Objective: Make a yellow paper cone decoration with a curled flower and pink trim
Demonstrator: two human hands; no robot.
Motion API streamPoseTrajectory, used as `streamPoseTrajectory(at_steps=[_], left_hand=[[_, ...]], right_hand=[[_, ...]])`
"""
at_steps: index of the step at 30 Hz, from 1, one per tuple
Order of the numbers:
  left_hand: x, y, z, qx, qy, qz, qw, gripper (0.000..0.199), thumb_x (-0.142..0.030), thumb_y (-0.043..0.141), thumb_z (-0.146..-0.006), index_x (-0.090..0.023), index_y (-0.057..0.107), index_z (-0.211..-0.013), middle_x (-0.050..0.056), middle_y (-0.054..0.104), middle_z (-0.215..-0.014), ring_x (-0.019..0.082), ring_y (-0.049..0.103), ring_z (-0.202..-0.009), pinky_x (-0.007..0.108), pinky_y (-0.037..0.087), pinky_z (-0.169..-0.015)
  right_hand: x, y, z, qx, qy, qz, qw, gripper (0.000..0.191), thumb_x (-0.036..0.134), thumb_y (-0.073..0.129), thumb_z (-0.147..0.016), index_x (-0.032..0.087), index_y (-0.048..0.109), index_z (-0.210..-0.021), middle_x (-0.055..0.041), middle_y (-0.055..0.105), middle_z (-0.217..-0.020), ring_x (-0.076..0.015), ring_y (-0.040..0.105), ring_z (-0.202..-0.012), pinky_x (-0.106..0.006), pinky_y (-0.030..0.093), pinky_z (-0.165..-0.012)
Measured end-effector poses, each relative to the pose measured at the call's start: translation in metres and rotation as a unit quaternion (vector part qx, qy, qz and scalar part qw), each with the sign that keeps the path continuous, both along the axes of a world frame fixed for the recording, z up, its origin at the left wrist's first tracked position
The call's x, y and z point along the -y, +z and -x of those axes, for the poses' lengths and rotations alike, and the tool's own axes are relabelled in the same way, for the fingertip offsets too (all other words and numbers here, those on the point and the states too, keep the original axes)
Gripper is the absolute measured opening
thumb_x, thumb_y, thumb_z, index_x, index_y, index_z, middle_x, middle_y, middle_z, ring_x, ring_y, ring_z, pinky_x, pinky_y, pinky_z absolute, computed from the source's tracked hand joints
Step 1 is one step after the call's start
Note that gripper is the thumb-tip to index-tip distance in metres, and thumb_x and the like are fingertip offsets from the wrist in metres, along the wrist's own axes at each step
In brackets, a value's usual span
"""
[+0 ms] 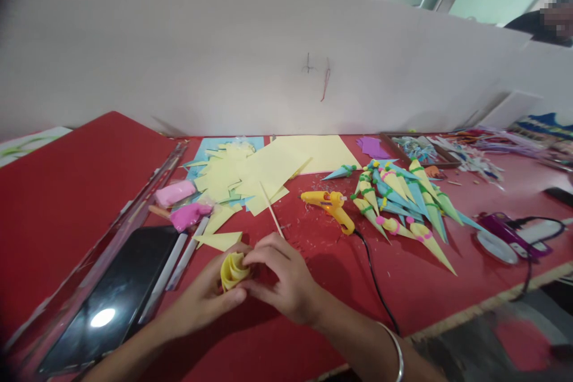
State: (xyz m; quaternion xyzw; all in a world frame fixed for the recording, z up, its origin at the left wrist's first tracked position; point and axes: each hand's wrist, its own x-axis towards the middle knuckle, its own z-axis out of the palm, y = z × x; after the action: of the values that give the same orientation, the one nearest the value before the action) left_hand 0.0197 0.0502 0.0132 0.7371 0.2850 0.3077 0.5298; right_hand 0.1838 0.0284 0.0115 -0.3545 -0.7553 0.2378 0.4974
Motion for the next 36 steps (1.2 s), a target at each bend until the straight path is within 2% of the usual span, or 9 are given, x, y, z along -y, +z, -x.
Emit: streamPoseTrajectory(at_steps=[5,14,21,25,29,33,36], left_hand=[[0.002,-0.001,0.002,0.003,0.02,0.026,0.999,0.038,-0.052,0.05,-0.076,-0.019,0.052,-0.095,0.002,0.05,-0.078,0.015,0.044,-0.068,0.026,0.04,-0.063],[0.001,0.001,0.0,0.004,0.02,0.033,0.999,0.031,-0.048,0.05,-0.077,-0.017,0.049,-0.082,-0.001,0.044,-0.073,0.013,0.042,-0.065,0.023,0.038,-0.058],[-0.004,0.004,-0.002,0.008,0.02,-0.021,1.0,0.026,-0.041,0.057,-0.074,-0.017,0.046,-0.071,-0.002,0.047,-0.07,0.012,0.043,-0.064,0.022,0.036,-0.057],[-0.006,0.002,-0.002,-0.011,0.017,-0.034,0.999,0.027,-0.042,0.058,-0.073,-0.018,0.046,-0.069,-0.003,0.047,-0.067,0.011,0.042,-0.06,0.021,0.033,-0.054],[-0.007,0.002,-0.002,-0.012,0.011,-0.061,0.998,0.027,-0.041,0.061,-0.072,-0.018,0.048,-0.071,-0.002,0.05,-0.07,0.013,0.045,-0.064,0.023,0.035,-0.058],[-0.008,0.003,-0.003,-0.025,0.019,-0.086,0.996,0.022,-0.034,0.063,-0.072,-0.018,0.048,-0.071,-0.001,0.05,-0.073,0.014,0.046,-0.069,0.024,0.037,-0.062],[-0.007,0.003,-0.004,-0.042,0.04,-0.094,0.994,0.014,-0.026,0.06,-0.073,-0.018,0.049,-0.075,0.0,0.05,-0.076,0.014,0.046,-0.07,0.024,0.037,-0.062]], right_hand=[[-0.001,0.001,-0.002,0.016,0.011,0.006,1.0,0.032,0.037,0.053,-0.081,0.024,0.051,-0.11,-0.0059,0.05,-0.093,-0.018,0.051,-0.086,-0.032,0.046,-0.075],[-0.002,-0.001,-0.003,0.034,0.035,0.006,0.999,0.03,0.032,0.052,-0.081,0.028,0.051,-0.111,-0.005,0.046,-0.093,-0.0181,0.05,-0.086,-0.033,0.046,-0.074],[-0.002,-0.002,-0.002,0.049,0.056,-0.008,0.997,0.026,0.027,0.052,-0.081,0.03,0.051,-0.107,-0.0042,0.043,-0.094,-0.0174,0.048,-0.086,-0.033,0.046,-0.075],[-0.001,0.001,-0.001,0.053,0.069,-0.011,0.996,0.031,0.015,0.05,-0.078,0.028,0.051,-0.106,-0.0043,0.041,-0.096,-0.0167,0.047,-0.088,-0.032,0.046,-0.077],[0.001,0.003,-0.002,0.046,0.069,0.003,0.997,0.04,0.005,0.045,-0.073,0.026,0.051,-0.106,-0.0048,0.041,-0.096,-0.0163,0.048,-0.088,-0.032,0.047,-0.076],[0.002,0.007,-0.002,0.039,0.063,0.009,0.997,0.039,0.005,0.04,-0.074,0.024,0.05,-0.106,-0.0054,0.042,-0.095,-0.016,0.049,-0.086,-0.032,0.047,-0.075],[0.002,0.008,-0.002,0.037,0.053,0.014,0.998,0.035,0.013,0.044,-0.076,0.023,0.049,-0.109,-0.0063,0.044,-0.095,-0.0178,0.049,-0.088,-0.035,0.046,-0.078]])
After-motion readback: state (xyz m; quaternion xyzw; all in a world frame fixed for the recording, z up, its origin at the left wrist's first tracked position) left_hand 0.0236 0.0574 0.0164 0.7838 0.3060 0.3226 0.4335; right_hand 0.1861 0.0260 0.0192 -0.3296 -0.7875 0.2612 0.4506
